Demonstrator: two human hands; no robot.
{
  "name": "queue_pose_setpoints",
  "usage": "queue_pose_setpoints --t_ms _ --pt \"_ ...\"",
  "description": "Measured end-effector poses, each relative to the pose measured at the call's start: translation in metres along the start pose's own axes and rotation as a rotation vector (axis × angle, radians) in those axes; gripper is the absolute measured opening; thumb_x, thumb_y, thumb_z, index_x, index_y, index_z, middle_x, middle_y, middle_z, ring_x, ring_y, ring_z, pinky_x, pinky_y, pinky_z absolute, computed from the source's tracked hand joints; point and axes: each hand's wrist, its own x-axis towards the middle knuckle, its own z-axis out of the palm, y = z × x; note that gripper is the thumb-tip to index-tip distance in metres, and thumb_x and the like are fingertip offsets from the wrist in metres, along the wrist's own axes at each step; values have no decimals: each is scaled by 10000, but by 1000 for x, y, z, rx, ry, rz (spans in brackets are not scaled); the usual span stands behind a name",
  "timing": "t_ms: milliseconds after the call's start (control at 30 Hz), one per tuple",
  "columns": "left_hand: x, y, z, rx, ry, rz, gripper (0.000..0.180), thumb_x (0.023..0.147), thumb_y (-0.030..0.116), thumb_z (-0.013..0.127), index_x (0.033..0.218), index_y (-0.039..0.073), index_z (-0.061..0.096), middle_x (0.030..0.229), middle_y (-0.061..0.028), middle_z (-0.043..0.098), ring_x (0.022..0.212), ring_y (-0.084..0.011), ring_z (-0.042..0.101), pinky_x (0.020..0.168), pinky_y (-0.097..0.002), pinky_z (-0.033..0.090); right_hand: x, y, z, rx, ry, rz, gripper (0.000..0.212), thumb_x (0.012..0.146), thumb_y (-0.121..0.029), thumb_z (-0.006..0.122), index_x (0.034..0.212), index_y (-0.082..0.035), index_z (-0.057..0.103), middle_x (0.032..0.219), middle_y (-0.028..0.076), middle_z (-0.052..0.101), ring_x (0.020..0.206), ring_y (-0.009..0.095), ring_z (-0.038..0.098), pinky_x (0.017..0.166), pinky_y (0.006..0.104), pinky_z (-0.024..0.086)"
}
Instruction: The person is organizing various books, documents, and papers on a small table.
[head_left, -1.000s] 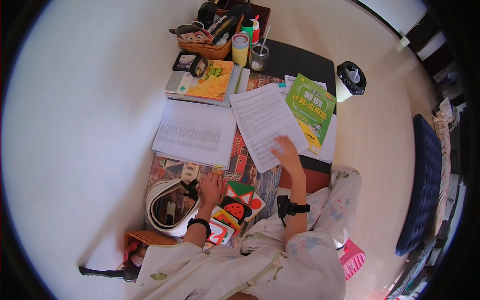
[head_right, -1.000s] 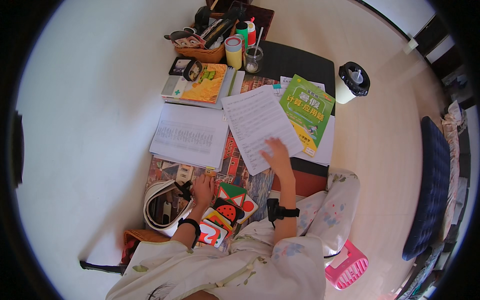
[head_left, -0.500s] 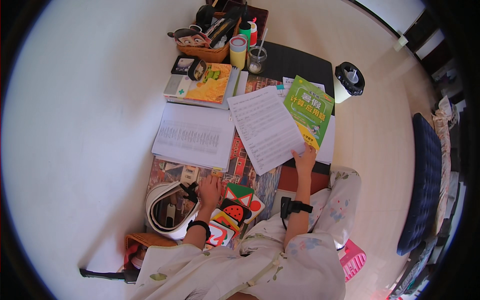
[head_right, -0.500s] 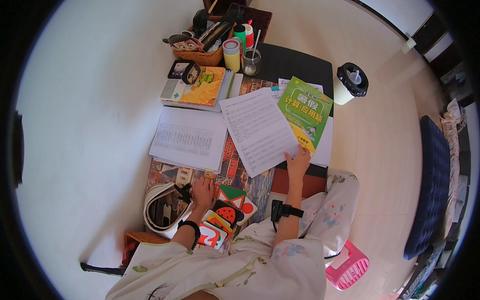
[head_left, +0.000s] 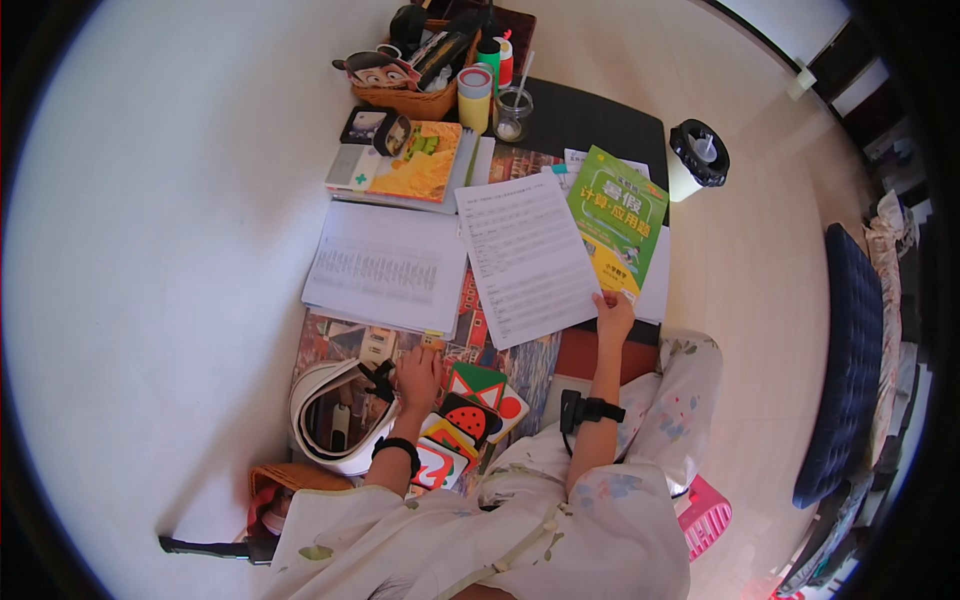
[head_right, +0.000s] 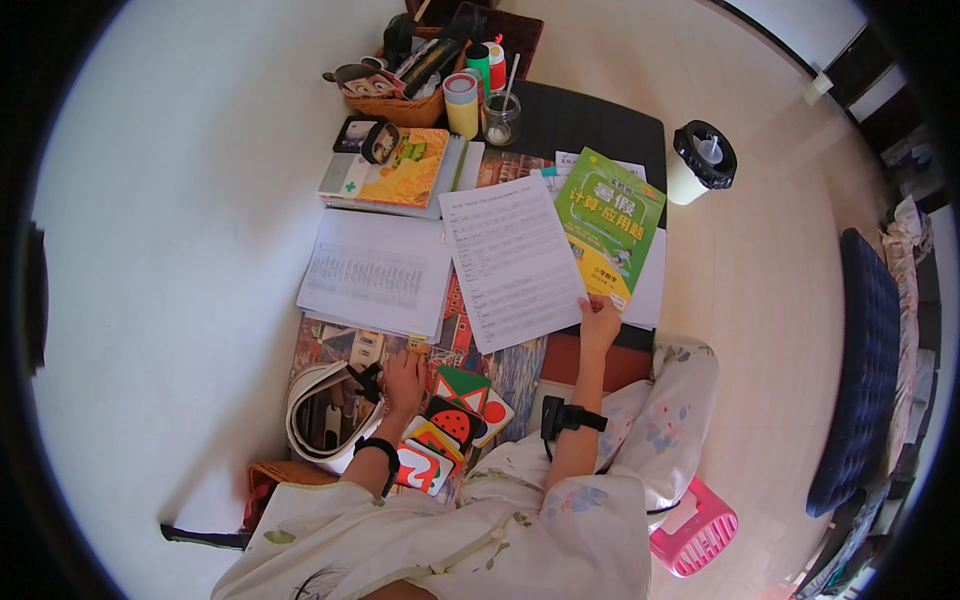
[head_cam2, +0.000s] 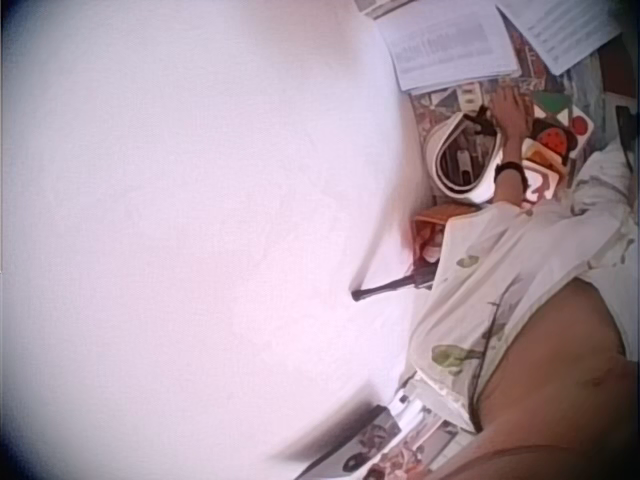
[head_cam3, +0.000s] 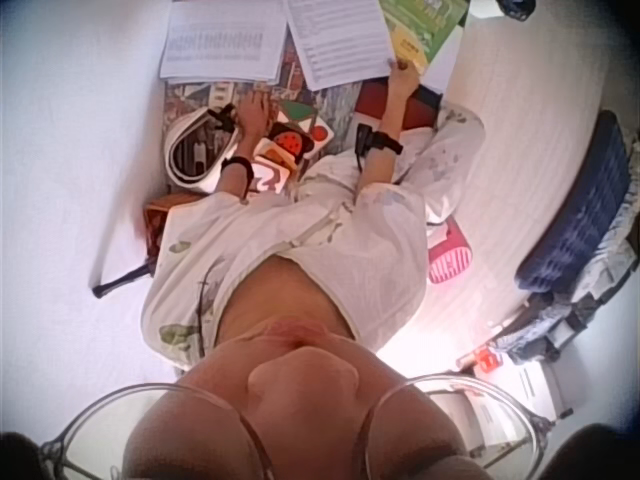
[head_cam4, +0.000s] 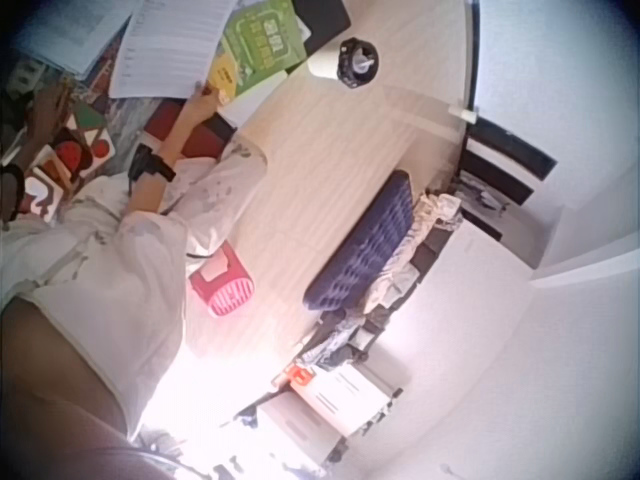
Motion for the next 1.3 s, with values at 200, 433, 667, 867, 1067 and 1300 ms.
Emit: queue_pose_setpoints --t_ms 200,433,667,867,1067,1300 --pt "2 3 -2 -15 10 2 111 785 172 504 801 63 513 783 -86 487 756 -260 471 695 -369 354 0 -10 -9 -37 48 -9 172 650 -128 693 731 -7 602 639 94 607 570 186 582 558 283 453" --pt "0 0 3 5 4 -6 120 784 180 503 808 64 517 787 -86 489 761 -262 470 703 -372 353 0 -11 -10 22 120 -38 141 669 -103 675 718 -1 591 632 94 605 560 175 573 550 274 444" --pt "1 0 1 13 12 -6 115 785 183 502 778 69 507 770 -87 479 755 -262 470 700 -374 351 2 14 7 150 168 -44 174 695 -109 673 754 20 571 639 61 582 545 134 546 531 254 448" --pt "0 0 2 -20 -6 -24 112 788 166 496 785 55 502 771 -102 476 755 -283 461 692 -392 352 9 44 8 407 -322 280 305 710 -174 682 930 -5 556 729 35 566 624 108 534 532 242 467" --pt "0 -1 5 -25 15 -18 104 783 166 505 776 62 501 769 -90 482 739 -271 472 692 -383 357 3 28 -2 493 -323 373 272 714 -165 668 910 -9 561 765 4 574 692 76 515 558 198 391" --pt "1 2 1 -43 -8 -41 111 797 159 487 783 50 504 782 -100 481 758 -283 466 703 -391 350 -5 28 5 513 -302 238 354 775 -193 612 1050 -5 491 744 42 538 686 98 483 643 218 392"
